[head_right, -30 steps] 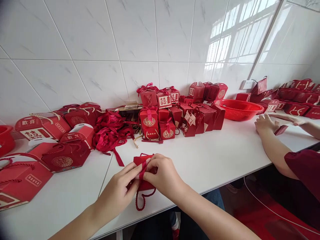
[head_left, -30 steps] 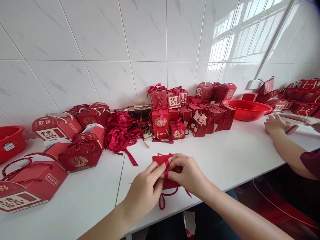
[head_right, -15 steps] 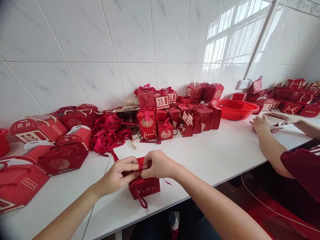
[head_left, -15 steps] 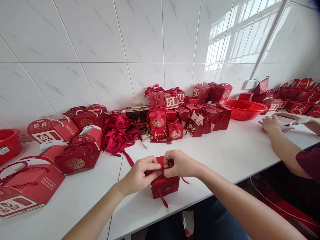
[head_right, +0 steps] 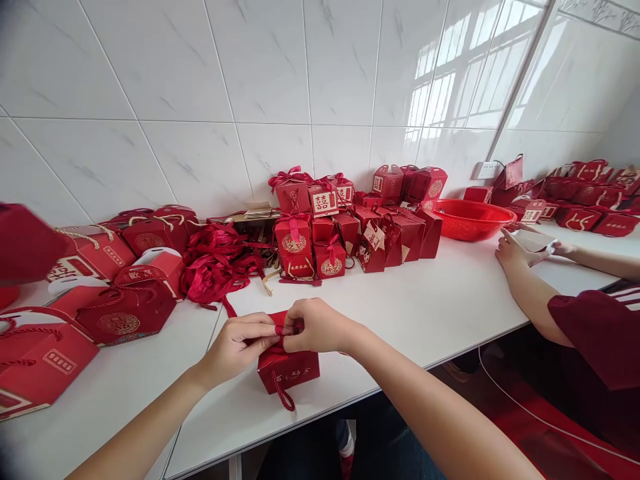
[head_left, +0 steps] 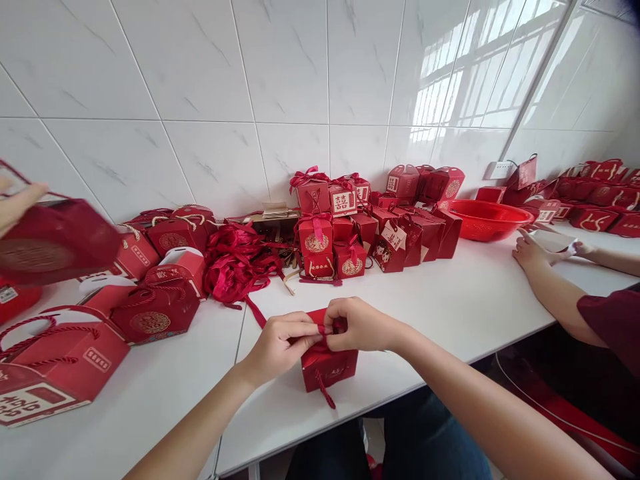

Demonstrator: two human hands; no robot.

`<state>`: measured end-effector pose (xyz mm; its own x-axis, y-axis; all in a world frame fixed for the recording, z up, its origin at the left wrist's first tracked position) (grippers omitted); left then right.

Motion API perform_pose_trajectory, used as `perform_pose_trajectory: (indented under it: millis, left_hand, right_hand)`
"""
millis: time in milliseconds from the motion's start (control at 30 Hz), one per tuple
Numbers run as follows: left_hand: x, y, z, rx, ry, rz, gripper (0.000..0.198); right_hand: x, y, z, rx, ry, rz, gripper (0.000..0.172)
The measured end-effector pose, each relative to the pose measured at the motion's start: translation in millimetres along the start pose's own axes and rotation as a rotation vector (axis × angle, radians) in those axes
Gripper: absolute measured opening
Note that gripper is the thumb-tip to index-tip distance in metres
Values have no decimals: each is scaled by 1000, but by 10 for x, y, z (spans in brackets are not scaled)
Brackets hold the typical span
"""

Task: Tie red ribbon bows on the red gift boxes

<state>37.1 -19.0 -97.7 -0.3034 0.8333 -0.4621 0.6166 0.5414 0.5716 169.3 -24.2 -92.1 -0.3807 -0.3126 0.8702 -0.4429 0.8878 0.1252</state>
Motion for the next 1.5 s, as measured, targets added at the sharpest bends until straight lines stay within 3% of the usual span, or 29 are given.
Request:
perform_pose_trajectory:
  millis: [200,367,533,667,767,933,1067,1200,1500]
  left_hand:
    - [-85,-20,-14,-44,18,30,21]
    - [-93,-63,17,-97,23,-47,22]
    - [-55,-101,31,-106,-9,-117,16]
    - [-34,-120,74,-31,-34,-142,16]
    - [-40,-119,35,11,21,-121,16]
    - [94,-134,-153,132,153,-296,15]
    - [62,-141,-141,242,-15,-304,20]
    - [23,-129,-33,245,-206,-296,25]
    - [79,-97,-137,99,243,-205,26]
  right_hand:
    - [35,-43,17,-21,-34,-40,5]
    - [16,-77,15,-90,-69,-70,5]
    - [-11,-100,13,-69,-58,-55,6]
    - [15,-105,46,15,-87,-84,9]
    - [24,-143,-10,-3,-121,-89,12]
    - [-105,-302,-237,-77,-208,-44,14]
    - [-250,-369,-296,-131,-129,-8,12]
    - [-286,-349,-237,-179,-32,-9,10]
    - [-213,-461,-251,-258,-173,-67,14]
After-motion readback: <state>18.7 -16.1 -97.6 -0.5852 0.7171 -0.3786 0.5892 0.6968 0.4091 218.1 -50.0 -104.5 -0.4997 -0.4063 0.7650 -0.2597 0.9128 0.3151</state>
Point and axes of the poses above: each hand's wrist, its own y-axis towards the middle knuckle, its own z-axis out of the palm, x = y × z, the point moved 6 cm from there along y, towards the middle knuckle, and after that the axes turned 10 degrees about y, right-handed, at the moved point
